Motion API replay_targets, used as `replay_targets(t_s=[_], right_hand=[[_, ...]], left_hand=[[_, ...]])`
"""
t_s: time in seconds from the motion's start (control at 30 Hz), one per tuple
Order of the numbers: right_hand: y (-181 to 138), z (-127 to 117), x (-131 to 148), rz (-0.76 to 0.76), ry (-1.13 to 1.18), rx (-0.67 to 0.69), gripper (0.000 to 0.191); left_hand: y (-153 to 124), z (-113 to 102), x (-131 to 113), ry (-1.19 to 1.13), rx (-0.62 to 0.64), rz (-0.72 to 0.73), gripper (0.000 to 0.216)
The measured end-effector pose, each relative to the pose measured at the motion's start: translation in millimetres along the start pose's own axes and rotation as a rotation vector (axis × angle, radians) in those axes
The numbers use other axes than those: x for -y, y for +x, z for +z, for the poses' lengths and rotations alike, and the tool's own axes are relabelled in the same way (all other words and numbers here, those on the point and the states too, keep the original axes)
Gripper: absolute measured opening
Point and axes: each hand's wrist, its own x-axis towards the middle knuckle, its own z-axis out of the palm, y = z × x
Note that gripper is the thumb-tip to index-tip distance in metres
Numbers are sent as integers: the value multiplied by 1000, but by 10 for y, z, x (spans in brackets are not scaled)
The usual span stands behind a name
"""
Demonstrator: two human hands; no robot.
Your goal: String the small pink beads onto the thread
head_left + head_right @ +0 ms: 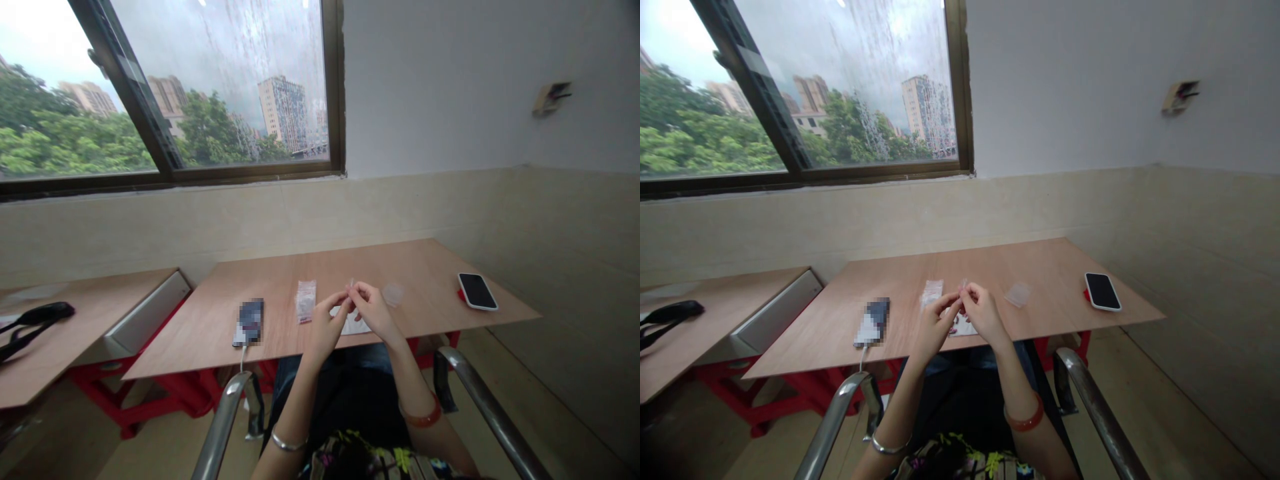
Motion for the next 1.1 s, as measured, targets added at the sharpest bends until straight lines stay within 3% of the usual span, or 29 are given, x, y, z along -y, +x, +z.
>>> replay_targets(t_s=[0.13,0.37,0.47,0.57,0.63,0.8,0.9,0.93,1.03,1.1], right_hand=[[16,28,-37,-13,-19,70,38],[-10,123,-33,-188,-175,102,35],[-23,153,-43,-192,-273,50,34],[-21,145,-64,-193,-377,-21,31],[-16,127,-74,-206,-411,-26,28],[2,69,-68,-268,-494,-20,24],[15,5,-29,-376,-558,-66,8],[17,-21,-15,-423,-574,-69,13],[28,-79,1,-526,-628,33,61],[47,-83,-19,-542,-657,110,75]], left_hand=[[31,-18,66,-29,-120,-27,26],[46,-72,182,247,-410,33,20],[53,-111,206,237,-474,54,13],[54,-120,220,303,-416,150,9],[56,-104,234,372,-327,200,19],[77,-74,270,358,-227,160,22],[110,-107,277,367,-214,165,29],[126,-121,276,377,-218,169,33],[180,-151,255,369,-212,163,37],[211,-153,207,328,-169,145,36]])
